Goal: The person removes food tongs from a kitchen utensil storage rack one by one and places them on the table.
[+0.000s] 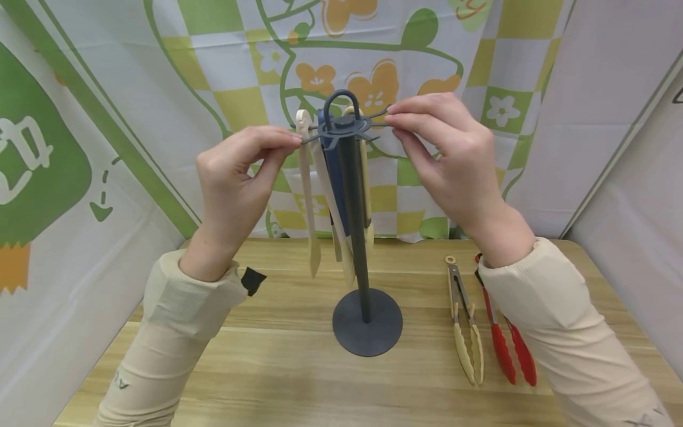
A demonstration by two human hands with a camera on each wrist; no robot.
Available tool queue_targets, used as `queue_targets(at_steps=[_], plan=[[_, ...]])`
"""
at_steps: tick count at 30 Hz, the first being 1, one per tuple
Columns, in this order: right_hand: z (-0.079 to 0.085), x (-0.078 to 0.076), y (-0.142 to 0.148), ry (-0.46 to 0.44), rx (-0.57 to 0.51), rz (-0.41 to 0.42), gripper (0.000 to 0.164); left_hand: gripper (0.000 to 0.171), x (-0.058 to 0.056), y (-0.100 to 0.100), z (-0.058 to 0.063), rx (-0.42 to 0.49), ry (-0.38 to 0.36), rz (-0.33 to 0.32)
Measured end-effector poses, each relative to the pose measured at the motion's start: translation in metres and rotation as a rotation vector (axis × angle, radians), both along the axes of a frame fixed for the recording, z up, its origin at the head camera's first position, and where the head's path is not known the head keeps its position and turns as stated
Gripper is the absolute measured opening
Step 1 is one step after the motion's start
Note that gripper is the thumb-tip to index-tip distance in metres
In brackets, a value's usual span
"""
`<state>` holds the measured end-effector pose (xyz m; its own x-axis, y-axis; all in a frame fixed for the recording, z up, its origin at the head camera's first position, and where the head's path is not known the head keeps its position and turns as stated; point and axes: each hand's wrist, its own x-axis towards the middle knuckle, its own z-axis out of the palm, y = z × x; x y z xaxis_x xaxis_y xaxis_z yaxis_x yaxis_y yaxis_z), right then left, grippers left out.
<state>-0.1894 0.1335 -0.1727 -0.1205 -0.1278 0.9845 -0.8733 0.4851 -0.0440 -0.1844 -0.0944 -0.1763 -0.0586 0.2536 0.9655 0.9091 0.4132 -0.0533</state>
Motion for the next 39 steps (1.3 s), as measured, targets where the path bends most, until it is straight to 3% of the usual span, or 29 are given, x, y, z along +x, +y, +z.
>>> queue_targets(at_steps=[6,21,29,33,39], plan=[[0.000,-0.003,-0.003,0.023,-0.016,0.017,0.004,0.009,0.000,0.000,0.000,0.004,0.002,-0.003],[-0.004,-0.005,-0.005,0.041,-0.068,0.053,0.014,0.010,0.001,0.000,-0.006,0.028,-0.010,-0.029],[-0.006,-0.007,-0.006,0.056,-0.095,0.042,0.015,0.035,0.001,0.002,-0.019,0.073,-0.111,-0.070],[-0.007,-0.007,-0.007,0.058,-0.110,0.040,0.015,0.044,0.001,0.003,-0.030,0.132,-0.156,-0.029],[-0.008,-0.008,-0.007,0.055,-0.124,0.035,0.015,0.057,0.000,0.006,-0.053,0.214,-0.295,0.021]])
